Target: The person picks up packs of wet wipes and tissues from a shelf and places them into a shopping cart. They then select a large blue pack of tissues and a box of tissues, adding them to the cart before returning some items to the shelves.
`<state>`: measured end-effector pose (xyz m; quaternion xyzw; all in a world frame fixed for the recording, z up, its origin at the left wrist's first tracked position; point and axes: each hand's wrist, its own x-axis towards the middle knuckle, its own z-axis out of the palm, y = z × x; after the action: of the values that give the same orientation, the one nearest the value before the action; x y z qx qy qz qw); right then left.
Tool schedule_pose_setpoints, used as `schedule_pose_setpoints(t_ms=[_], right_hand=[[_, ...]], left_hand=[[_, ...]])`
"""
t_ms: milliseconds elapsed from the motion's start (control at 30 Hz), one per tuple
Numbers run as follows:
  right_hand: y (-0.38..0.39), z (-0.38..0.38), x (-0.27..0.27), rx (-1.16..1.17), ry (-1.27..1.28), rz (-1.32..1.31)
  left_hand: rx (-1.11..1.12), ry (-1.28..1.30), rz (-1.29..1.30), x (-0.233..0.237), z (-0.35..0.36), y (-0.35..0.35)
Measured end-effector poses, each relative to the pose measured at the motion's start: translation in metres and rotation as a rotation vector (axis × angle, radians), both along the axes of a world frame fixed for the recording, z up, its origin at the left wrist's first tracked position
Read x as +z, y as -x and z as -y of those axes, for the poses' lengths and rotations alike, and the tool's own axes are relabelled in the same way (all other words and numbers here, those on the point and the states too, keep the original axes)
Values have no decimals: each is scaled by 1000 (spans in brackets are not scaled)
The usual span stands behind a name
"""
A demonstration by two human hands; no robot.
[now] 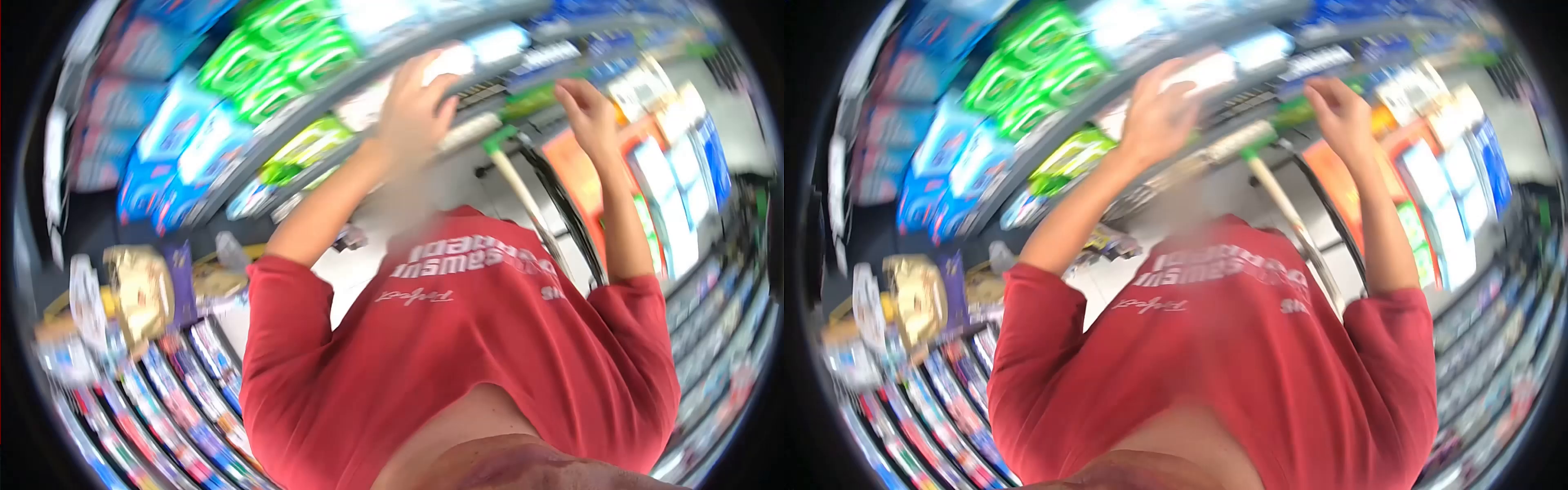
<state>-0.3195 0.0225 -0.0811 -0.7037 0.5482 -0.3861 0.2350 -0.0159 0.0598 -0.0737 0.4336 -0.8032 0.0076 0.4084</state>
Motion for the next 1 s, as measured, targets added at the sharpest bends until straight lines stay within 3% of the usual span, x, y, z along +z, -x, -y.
schedule_pose_setpoints(t_ms=[167,300,367,433,500,600,633,700,767,833,933,1000], right_hand=[[61,-27,-8,-197,-55,89],[93,-56,-12,-280,-7,39],[110,-73,-8,-338,-25,1],[129,-85,-11,-357,-2,-32],[149,-101,-6,-402,-72,-71],[177,-124,-7,-441,-149,-194],[185,-126,-13,-432,-157,-276],[201,-139,-23,-446,-124,-353],[208,-150,-20,-425,-190,-472],[215,-155,-30,-430,-194,-453],[223,-150,-43,-334,-211,-571],[224,-150,-45,-321,-214,-531]], left_hand=[[-154,-320,-53,-32,-7,89],[-412,-547,-135,-55,-20,161],[-445,-554,-81,-61,-34,194],[-494,-1153,-169,-69,-45,222],[-547,-1245,-125,-77,-57,247],[-531,-1658,-372,-86,-81,276],[-535,-1658,-363,-88,-81,281],[-530,-1902,-386,-91,-91,292],[-525,-1961,-386,-93,-97,302],[-454,-2041,-583,-93,-101,309],[-424,-2067,-678,-97,-99,317],[-412,-2069,-710,-100,-99,321]])
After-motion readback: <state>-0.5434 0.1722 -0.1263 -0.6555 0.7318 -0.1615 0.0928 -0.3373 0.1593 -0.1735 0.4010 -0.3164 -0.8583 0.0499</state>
